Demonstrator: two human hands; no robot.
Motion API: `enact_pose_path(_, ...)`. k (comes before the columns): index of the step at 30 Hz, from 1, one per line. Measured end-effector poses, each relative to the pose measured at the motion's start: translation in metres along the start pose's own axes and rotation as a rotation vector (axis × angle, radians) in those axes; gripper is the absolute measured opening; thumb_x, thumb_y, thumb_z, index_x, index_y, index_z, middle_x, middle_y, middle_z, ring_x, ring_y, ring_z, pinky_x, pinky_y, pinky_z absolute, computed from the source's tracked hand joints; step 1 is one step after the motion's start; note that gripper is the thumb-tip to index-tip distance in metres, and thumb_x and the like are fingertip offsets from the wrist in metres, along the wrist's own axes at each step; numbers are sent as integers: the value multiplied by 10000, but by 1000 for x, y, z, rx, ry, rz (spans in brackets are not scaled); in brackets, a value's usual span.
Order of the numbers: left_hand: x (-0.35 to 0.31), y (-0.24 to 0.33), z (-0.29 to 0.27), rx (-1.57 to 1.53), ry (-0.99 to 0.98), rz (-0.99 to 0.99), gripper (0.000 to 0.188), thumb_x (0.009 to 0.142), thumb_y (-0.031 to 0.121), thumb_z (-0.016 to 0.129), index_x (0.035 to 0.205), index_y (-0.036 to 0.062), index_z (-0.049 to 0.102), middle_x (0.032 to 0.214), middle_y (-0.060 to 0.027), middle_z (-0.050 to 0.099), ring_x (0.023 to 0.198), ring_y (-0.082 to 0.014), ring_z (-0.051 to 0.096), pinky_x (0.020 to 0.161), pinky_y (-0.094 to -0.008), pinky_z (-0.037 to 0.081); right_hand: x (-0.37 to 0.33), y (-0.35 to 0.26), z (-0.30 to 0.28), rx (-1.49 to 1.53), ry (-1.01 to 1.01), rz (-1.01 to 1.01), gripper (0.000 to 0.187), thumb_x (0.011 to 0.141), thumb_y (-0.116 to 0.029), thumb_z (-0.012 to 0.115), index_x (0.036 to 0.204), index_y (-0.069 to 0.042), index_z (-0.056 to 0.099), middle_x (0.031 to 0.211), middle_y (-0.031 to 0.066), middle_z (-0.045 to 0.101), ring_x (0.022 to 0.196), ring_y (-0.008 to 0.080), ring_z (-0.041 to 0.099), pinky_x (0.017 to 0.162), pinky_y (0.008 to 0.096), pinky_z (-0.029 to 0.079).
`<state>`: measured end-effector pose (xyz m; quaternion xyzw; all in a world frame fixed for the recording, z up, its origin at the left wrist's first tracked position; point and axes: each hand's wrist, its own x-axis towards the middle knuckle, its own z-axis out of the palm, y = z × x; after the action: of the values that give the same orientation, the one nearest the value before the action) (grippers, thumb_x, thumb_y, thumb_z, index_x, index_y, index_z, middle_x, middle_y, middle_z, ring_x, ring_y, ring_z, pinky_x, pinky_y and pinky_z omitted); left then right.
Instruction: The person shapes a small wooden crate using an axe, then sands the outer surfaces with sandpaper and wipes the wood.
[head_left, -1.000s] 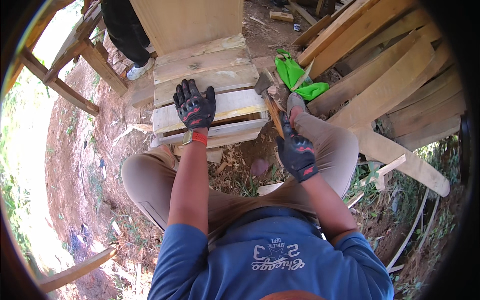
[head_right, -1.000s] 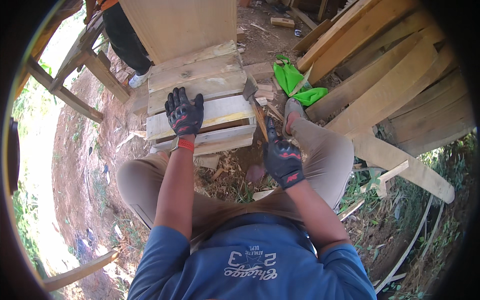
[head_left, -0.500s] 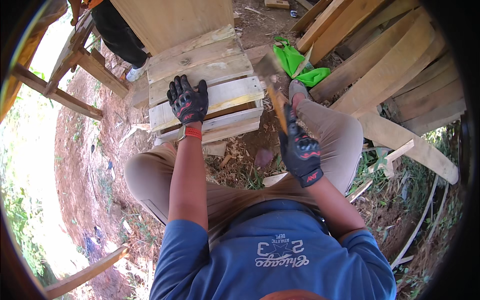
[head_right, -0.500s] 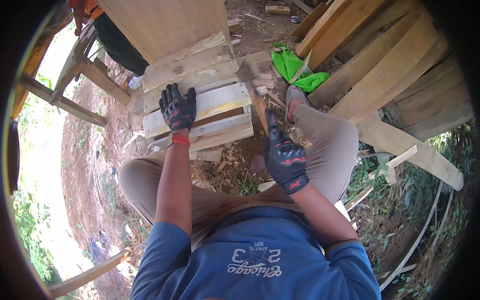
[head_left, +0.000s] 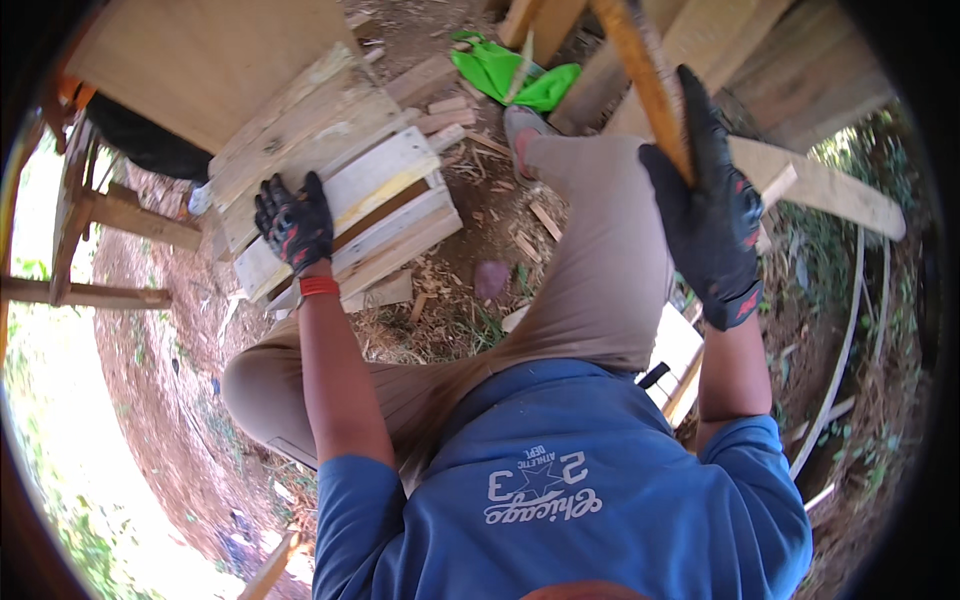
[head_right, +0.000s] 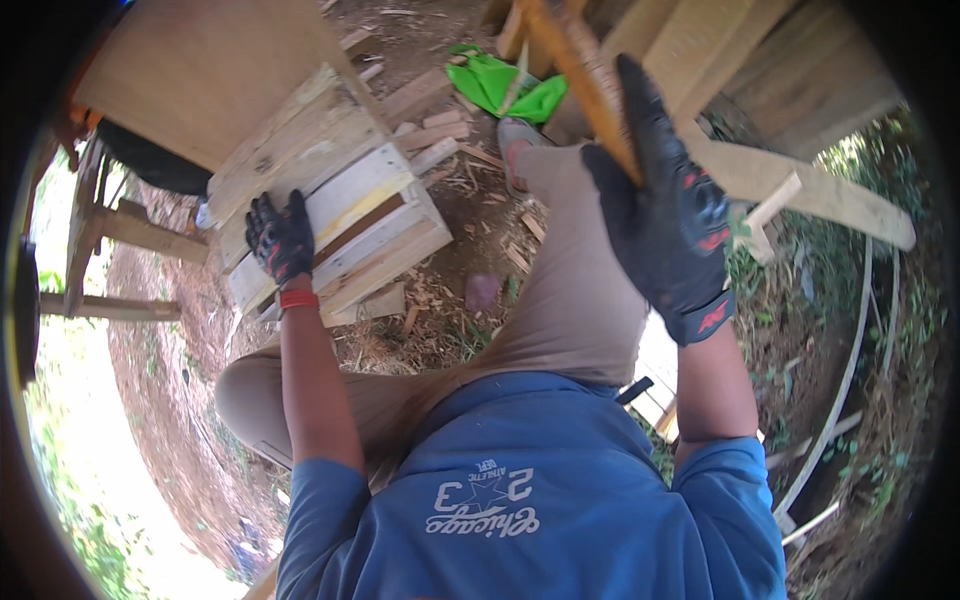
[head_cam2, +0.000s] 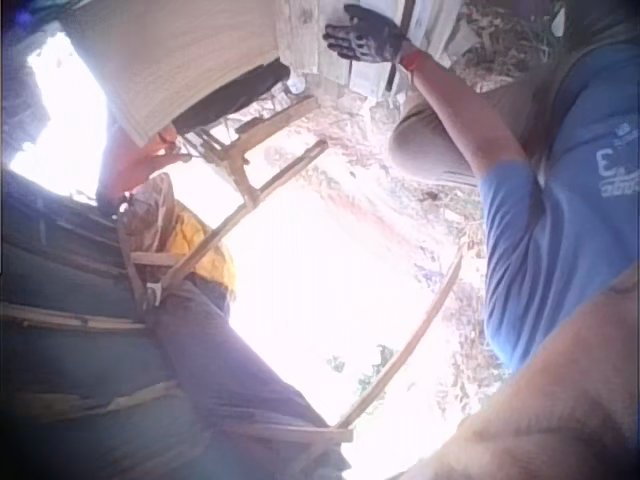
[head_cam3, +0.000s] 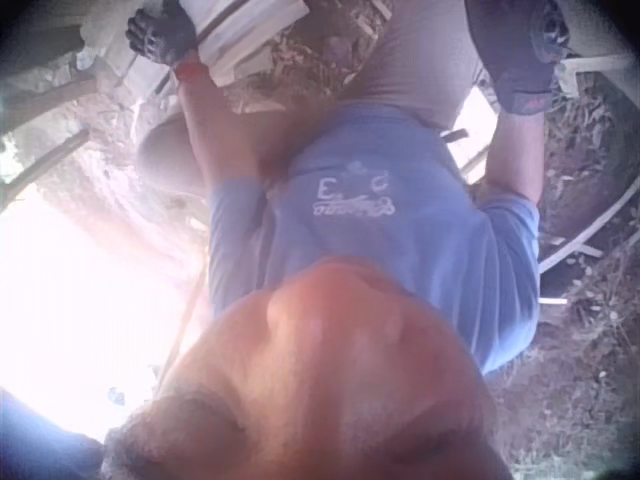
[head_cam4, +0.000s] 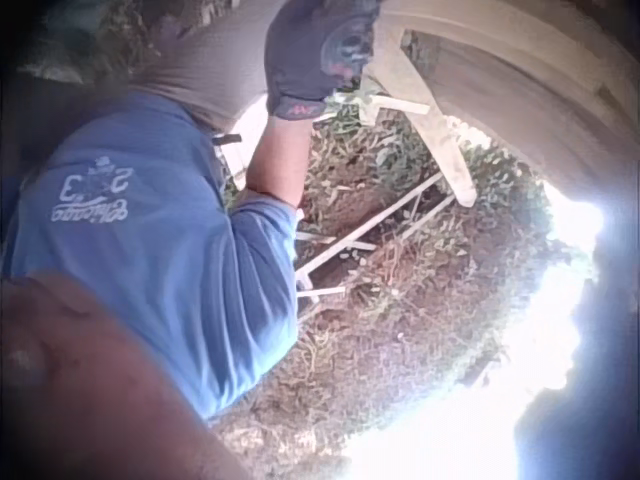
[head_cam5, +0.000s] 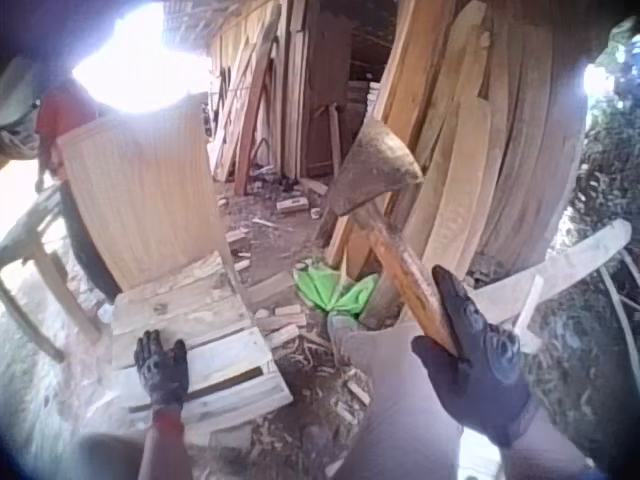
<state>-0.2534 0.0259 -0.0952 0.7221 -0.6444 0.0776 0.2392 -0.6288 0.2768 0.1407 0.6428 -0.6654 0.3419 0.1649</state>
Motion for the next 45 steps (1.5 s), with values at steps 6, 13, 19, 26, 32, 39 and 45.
enact_pose_path(6,8,6,0,6,-43,54,822,1019,674,493,1547,45,512,1606,-215,488,1521,-388,399,1269,-502,270,-130,152,-40,-37,-171,626,673,983,-288,745,1552,-71,459,1049,256,730,844,393,735,736,479,567)
enact_pose_path(13,8,6,1,30,-124,75,839,1033,698,443,1563,49,495,1625,-204,464,1513,-414,396,1262,-506,283,-337,201,-1,177,-657,1314,413,909,-292,773,1123,26,620,856,159,744,636,228,740,585,386,594)
enact_pose_path(19,14,8,-1,47,-167,107,800,1056,661,431,1548,35,511,1601,-221,483,1486,-430,418,1240,-525,315,-422,151,22,198,-620,1625,402,836,-307,785,1044,23,688,732,112,726,601,212,724,596,368,579)
enact_pose_path(26,17,4,-2,101,-193,171,809,1068,627,435,1524,-36,508,1567,-303,491,1471,-464,434,1246,-514,315,-488,174,31,-159,-1043,1300,619,901,-562,700,1076,31,740,892,229,766,928,369,761,879,494,583)
enact_pose_path(32,47,-53,-64,-718,-449,-51,529,1090,410,535,1466,50,627,1496,-143,628,1401,-251,569,1197,-375,398,-333,234,8,-306,-979,955,459,916,-480,773,1141,-81,739,996,174,786,960,364,760,866,487,583)
enact_pose_path(39,41,-95,-133,-438,-420,-31,688,1013,592,584,1415,37,648,1427,-187,665,1356,-349,602,1142,-424,443,-8,31,90,-269,-593,-97,474,969,-395,713,1283,-40,693,1180,185,747,1050,378,720,939,469,559)
enact_pose_path(45,54,-71,-140,65,-714,-218,901,971,686,561,1527,-19,495,1404,-302,634,1369,-436,571,1156,-483,445,-86,-13,378,-192,-2108,-475,589,899,-623,669,1319,-219,753,1404,74,698,1338,290,624,1104,428,499)
